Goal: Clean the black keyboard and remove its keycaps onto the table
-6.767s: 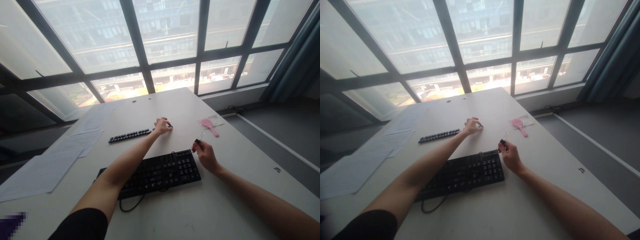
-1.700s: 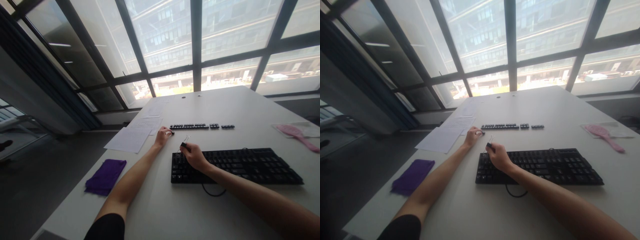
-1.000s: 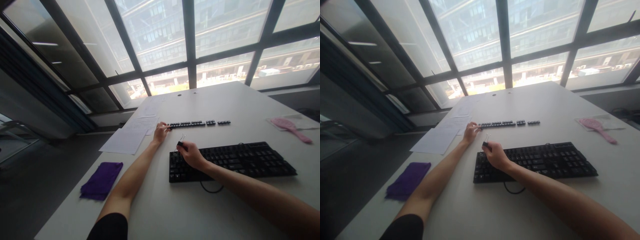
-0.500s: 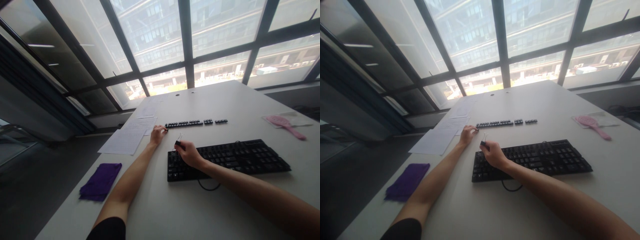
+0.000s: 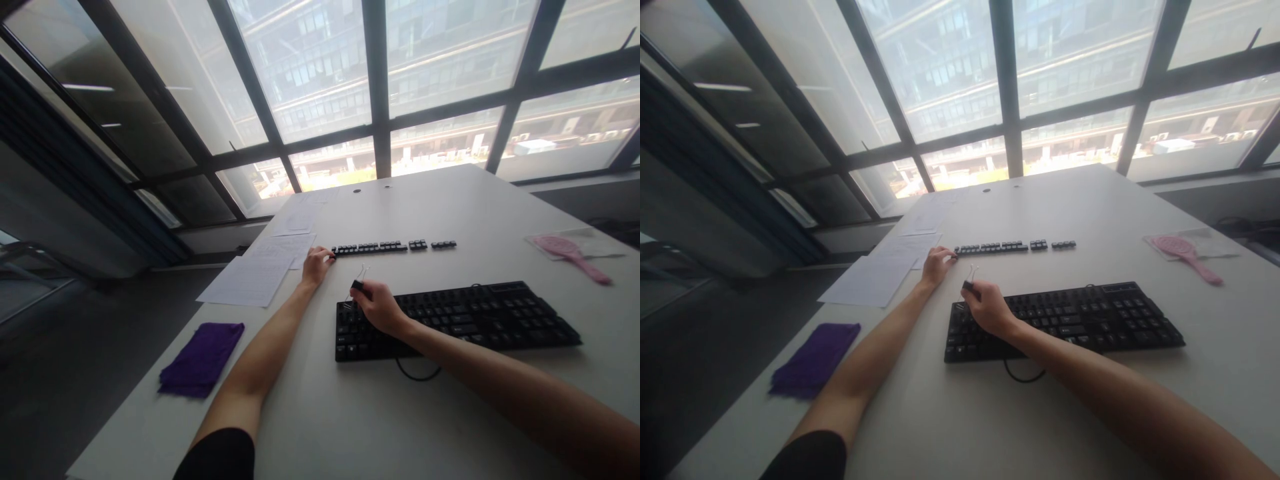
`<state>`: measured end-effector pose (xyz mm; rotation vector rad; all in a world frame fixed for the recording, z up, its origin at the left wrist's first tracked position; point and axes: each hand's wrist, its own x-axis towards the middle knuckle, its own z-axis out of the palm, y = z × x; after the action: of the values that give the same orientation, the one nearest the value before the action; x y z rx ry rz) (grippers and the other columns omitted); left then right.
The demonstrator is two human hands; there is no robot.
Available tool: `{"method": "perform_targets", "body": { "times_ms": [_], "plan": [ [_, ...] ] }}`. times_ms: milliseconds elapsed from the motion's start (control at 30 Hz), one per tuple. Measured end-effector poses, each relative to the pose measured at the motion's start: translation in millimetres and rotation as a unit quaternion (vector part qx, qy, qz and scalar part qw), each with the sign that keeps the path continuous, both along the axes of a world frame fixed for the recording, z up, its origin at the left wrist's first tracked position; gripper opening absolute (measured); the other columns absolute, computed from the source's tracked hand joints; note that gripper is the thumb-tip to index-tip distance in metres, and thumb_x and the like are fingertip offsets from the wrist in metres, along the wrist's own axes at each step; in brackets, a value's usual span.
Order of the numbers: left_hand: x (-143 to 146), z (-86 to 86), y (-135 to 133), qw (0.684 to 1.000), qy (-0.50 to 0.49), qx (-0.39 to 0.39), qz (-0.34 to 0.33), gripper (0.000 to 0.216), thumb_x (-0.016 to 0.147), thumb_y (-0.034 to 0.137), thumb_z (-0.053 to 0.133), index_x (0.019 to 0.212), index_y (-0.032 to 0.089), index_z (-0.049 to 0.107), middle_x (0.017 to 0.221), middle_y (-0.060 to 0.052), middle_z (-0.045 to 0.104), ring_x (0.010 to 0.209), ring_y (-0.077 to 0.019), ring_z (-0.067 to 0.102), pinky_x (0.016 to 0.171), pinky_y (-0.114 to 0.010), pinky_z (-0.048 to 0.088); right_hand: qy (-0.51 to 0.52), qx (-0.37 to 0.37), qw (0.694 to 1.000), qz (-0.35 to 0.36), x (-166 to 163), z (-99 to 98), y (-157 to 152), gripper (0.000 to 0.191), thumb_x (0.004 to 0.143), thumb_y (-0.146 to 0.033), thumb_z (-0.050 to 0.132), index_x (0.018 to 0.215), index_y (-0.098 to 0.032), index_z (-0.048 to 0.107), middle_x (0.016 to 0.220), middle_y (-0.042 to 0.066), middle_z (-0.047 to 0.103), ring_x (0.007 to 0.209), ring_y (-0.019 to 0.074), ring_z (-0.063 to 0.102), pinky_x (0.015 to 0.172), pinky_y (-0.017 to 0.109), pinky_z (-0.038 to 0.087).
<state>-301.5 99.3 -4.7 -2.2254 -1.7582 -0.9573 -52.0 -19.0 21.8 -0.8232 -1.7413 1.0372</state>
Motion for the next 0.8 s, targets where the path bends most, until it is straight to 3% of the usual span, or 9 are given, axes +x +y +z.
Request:
{"method": "perform_targets", "body": {
  "times_ms": [800],
  "plan": [
    [-1.8,0.9,0.1,1.000,-0.013,-0.001,-0.008,0.012,0.082,0.014,0.070,0.087,0.022,0.075,0.092,-0.005,0.068,0.095,-0.0222,0.059,0.091,-0.038,0.048,0.005,-0.009,1.000,-0.002,-0.8,-1.2,2.8,0.032,0.090,-0.037,0.054,0.066,-0.017,0.058,0.059,-0.001,0.055,0.057,0.0134,0.048,0.055,0.025,0.034]
  ]
}}
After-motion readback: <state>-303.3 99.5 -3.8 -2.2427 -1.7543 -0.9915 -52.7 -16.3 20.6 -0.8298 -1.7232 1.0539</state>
